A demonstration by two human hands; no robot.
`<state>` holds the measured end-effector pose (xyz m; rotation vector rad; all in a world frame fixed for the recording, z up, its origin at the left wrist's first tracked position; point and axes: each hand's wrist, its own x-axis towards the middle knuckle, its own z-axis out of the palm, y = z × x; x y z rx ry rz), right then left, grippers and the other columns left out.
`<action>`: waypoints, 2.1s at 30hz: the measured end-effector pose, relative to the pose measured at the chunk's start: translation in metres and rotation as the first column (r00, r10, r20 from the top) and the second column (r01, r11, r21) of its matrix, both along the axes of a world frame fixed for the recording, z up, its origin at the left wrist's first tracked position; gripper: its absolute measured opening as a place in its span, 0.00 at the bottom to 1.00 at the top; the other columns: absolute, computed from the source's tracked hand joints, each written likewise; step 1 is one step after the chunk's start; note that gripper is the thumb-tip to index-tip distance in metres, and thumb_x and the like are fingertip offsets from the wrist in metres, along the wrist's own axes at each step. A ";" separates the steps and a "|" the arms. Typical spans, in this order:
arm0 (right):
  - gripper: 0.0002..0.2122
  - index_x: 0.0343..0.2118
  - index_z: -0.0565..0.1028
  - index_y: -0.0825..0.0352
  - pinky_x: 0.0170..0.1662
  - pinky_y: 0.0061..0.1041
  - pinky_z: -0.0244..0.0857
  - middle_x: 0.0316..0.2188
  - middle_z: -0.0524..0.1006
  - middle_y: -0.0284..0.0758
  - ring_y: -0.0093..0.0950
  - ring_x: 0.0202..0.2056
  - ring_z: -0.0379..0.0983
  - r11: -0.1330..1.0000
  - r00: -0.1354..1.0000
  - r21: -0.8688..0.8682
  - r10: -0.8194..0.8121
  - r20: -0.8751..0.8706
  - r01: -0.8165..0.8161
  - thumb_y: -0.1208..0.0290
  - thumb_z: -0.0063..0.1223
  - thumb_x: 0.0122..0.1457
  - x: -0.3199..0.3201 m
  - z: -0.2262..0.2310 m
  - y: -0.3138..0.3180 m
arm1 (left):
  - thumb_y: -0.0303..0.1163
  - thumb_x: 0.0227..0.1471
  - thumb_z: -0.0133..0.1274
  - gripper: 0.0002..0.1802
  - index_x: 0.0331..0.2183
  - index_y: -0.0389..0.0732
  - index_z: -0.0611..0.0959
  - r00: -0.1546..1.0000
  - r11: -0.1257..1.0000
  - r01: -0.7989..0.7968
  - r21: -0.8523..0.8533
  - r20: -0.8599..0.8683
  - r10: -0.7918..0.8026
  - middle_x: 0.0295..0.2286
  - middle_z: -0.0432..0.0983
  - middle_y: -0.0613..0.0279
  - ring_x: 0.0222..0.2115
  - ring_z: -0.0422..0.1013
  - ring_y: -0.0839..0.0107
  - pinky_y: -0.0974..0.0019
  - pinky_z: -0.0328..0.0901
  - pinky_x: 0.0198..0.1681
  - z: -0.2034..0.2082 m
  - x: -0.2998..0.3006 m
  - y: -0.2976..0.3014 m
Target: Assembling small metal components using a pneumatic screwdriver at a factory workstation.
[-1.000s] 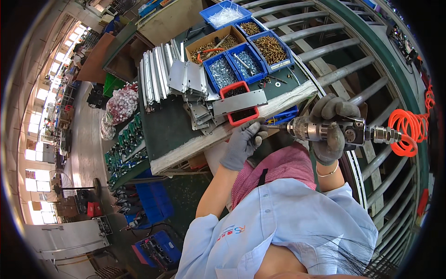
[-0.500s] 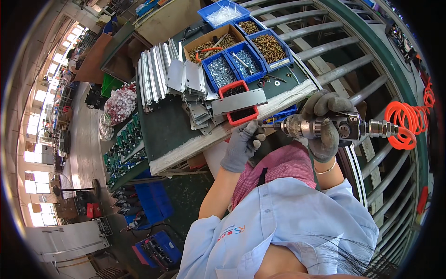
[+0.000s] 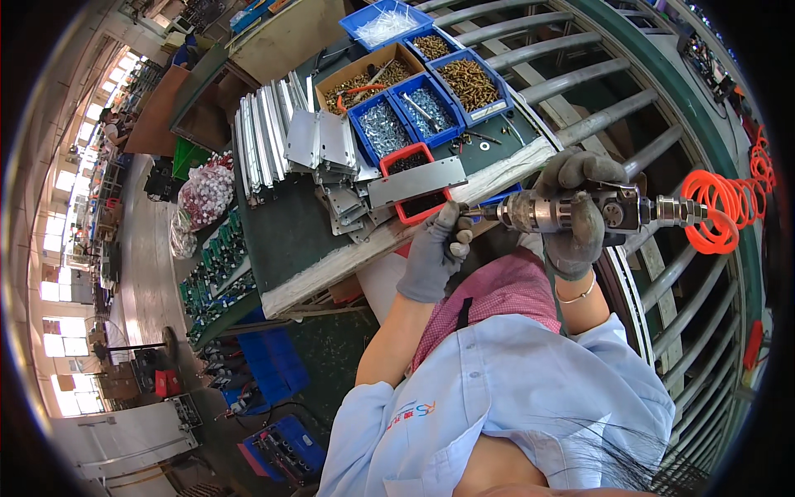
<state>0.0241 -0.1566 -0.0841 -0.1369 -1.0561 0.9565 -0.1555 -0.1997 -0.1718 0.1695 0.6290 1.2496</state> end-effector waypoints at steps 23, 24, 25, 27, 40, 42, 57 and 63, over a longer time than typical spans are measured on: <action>0.17 0.47 0.68 0.62 0.33 0.29 0.69 0.34 0.71 0.37 0.30 0.35 0.70 0.999 0.999 -0.047 0.015 -0.050 -0.017 0.71 0.54 0.53 -0.003 -0.009 0.014 | 0.41 0.59 0.53 0.14 0.33 0.37 0.78 0.987 0.990 0.112 0.087 -0.129 -0.100 0.23 0.75 0.62 0.16 0.68 0.83 0.83 0.59 0.13 0.005 -0.013 0.005; 0.18 0.47 0.68 0.62 0.33 0.29 0.69 0.34 0.71 0.37 0.30 0.35 0.70 0.998 0.999 -0.055 0.014 -0.050 -0.016 0.71 0.54 0.52 -0.003 -0.009 0.014 | 0.39 0.59 0.53 0.14 0.35 0.37 0.79 0.984 0.992 0.067 0.102 -0.172 -0.049 0.24 0.76 0.62 0.16 0.68 0.83 0.83 0.59 0.13 0.008 -0.011 0.006; 0.18 0.47 0.68 0.61 0.33 0.29 0.69 0.34 0.71 0.37 0.30 0.35 0.70 0.999 0.999 -0.048 0.008 -0.043 -0.010 0.71 0.54 0.52 -0.003 -0.008 0.014 | 0.39 0.59 0.52 0.13 0.36 0.36 0.78 0.982 0.995 0.049 0.092 -0.184 -0.031 0.24 0.75 0.62 0.17 0.69 0.82 0.83 0.59 0.14 0.011 -0.009 0.006; 0.17 0.47 0.68 0.61 0.33 0.29 0.69 0.34 0.71 0.37 0.30 0.35 0.70 0.999 1.000 -0.035 -0.004 -0.031 0.003 0.71 0.55 0.52 -0.002 -0.007 0.014 | 0.37 0.60 0.51 0.13 0.37 0.35 0.78 0.978 0.997 0.012 0.073 -0.207 0.003 0.24 0.75 0.62 0.19 0.70 0.81 0.83 0.61 0.15 0.016 -0.008 0.007; 0.16 0.47 0.67 0.65 0.34 0.29 0.70 0.33 0.72 0.39 0.30 0.33 0.71 0.999 0.998 -0.019 -0.050 -0.041 0.049 0.75 0.52 0.54 -0.005 -0.005 0.029 | 0.36 0.58 0.54 0.12 0.37 0.36 0.80 0.927 0.980 0.098 0.175 -0.373 -0.026 0.26 0.76 0.63 0.20 0.69 0.83 0.82 0.62 0.18 0.009 -0.012 0.025; 0.16 0.48 0.66 0.67 0.35 0.29 0.71 0.33 0.74 0.41 0.30 0.33 0.72 0.998 0.998 -0.007 -0.062 -0.019 0.062 0.78 0.49 0.55 -0.007 -0.007 0.041 | 0.34 0.58 0.54 0.11 0.37 0.36 0.82 0.733 0.957 0.172 0.233 -0.679 0.034 0.25 0.76 0.64 0.20 0.68 0.83 0.79 0.62 0.20 0.016 -0.020 0.041; 0.08 0.35 0.75 0.72 0.27 0.16 0.65 0.25 0.75 0.29 0.15 0.25 0.71 0.983 0.888 -0.079 -0.114 0.446 0.166 0.79 0.54 0.51 -0.055 -0.028 0.117 | 0.36 0.44 0.61 0.12 0.35 0.46 0.86 -0.088 0.902 0.400 0.162 -0.973 0.214 0.29 0.81 0.59 0.30 0.77 0.66 0.64 0.69 0.36 -0.043 -0.045 0.122; 0.09 0.34 0.76 0.70 0.29 0.17 0.65 0.24 0.75 0.28 0.15 0.25 0.69 0.984 0.864 0.003 -0.157 0.478 0.177 0.77 0.56 0.49 -0.063 -0.033 0.139 | 0.35 0.44 0.60 0.12 0.34 0.45 0.86 -0.111 0.933 0.272 0.236 -0.955 0.274 0.29 0.80 0.57 0.30 0.77 0.63 0.63 0.70 0.36 -0.042 -0.042 0.123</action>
